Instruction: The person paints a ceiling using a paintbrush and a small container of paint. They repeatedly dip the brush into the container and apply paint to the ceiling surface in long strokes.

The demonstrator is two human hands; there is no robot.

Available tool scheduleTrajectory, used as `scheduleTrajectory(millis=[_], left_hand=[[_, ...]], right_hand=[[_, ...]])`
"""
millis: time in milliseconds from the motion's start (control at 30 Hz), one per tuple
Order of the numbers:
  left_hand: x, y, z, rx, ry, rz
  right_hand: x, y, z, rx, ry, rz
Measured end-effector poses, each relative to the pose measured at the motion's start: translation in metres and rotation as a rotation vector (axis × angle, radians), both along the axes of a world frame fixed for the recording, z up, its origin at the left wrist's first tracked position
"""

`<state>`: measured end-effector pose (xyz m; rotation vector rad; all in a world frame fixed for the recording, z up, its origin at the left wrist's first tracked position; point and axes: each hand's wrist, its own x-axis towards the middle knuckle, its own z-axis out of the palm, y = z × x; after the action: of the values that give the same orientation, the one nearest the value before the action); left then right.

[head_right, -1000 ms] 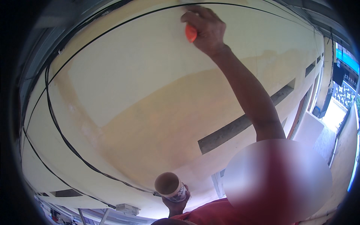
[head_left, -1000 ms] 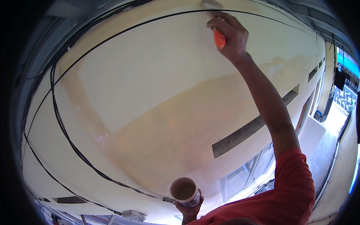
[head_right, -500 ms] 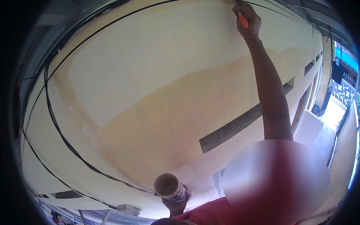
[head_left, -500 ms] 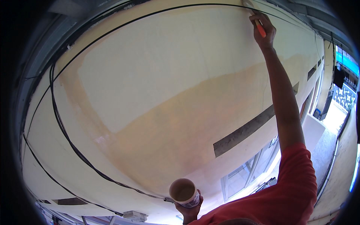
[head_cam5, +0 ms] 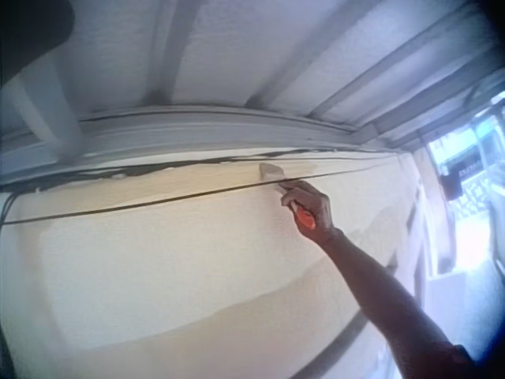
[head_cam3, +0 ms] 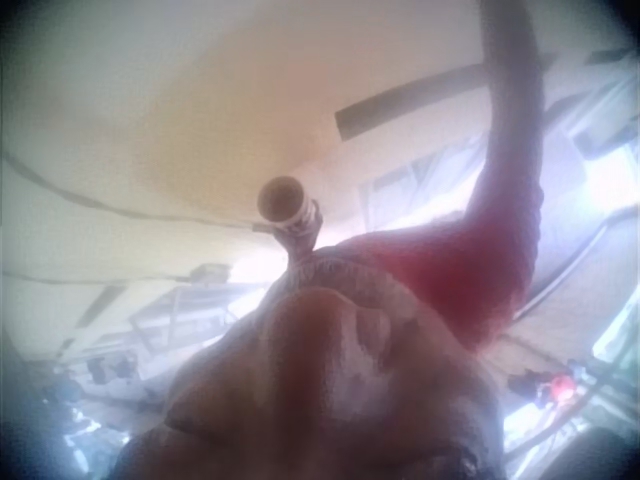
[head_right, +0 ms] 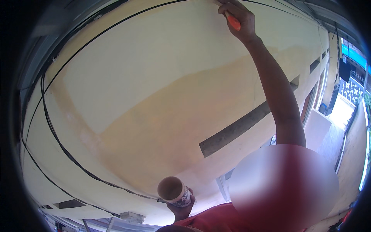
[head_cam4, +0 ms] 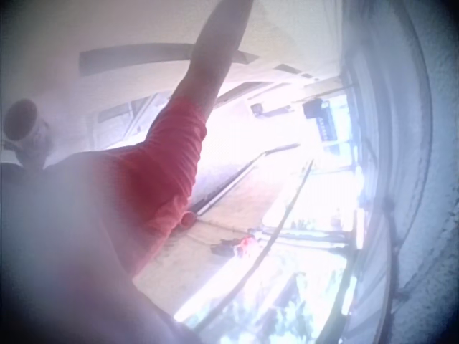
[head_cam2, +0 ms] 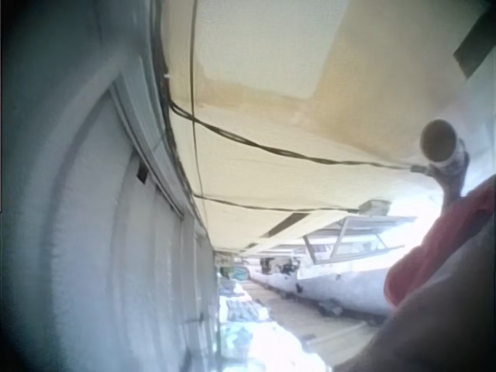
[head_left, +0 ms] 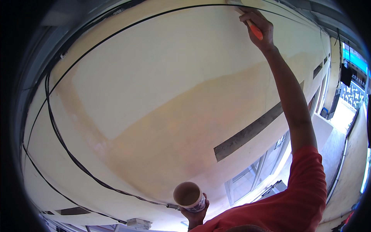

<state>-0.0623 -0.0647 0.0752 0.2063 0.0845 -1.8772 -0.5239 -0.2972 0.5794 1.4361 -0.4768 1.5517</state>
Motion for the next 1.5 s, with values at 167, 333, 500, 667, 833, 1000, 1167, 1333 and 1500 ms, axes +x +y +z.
scheduleTrajectory(millis=[167, 333, 500, 667, 833, 1000, 1167, 1333, 1500], left_hand=[[-0.005, -0.011, -0.005, 0.047, 0.099, -0.042], [0.005, -0.001, -0.013, 0.025, 0.057, -0.005], [0.001, -0.010, -0.010, -0.043, 0.105, -0.044], [-0.004, -0.012, -0.017, -0.018, 0.137, -0.034], [0.004, -0.006, -0.024, -0.005, 0.089, -0.023], [-0.005, -0.015, -0.021, -0.079, 0.058, -0.053], [-0.004, -0.013, -0.022, -0.095, 0.049, -0.034], [0.005, 0.000, -0.019, -0.132, 0.047, -0.003], [0.008, -0.002, -0.023, -0.125, 0.058, -0.015]], right_hand=[[-0.106, -0.022, 0.033, 0.001, -0.305, -0.155], [-0.029, -0.013, 0.019, -0.008, -0.152, -0.077], [-0.034, -0.001, 0.007, -0.006, -0.024, -0.042], [-0.055, -0.009, 0.014, 0.018, -0.444, -0.151], [0.071, 0.009, -0.014, -0.084, -0.161, 0.019], [0.160, 0.040, -0.046, -0.051, 0.212, 0.049], [0.137, 0.034, -0.042, -0.132, 0.307, 0.026], [0.060, 0.020, -0.023, -0.083, -0.263, -0.157], [0.119, 0.028, -0.038, -0.113, -0.096, 0.015]])
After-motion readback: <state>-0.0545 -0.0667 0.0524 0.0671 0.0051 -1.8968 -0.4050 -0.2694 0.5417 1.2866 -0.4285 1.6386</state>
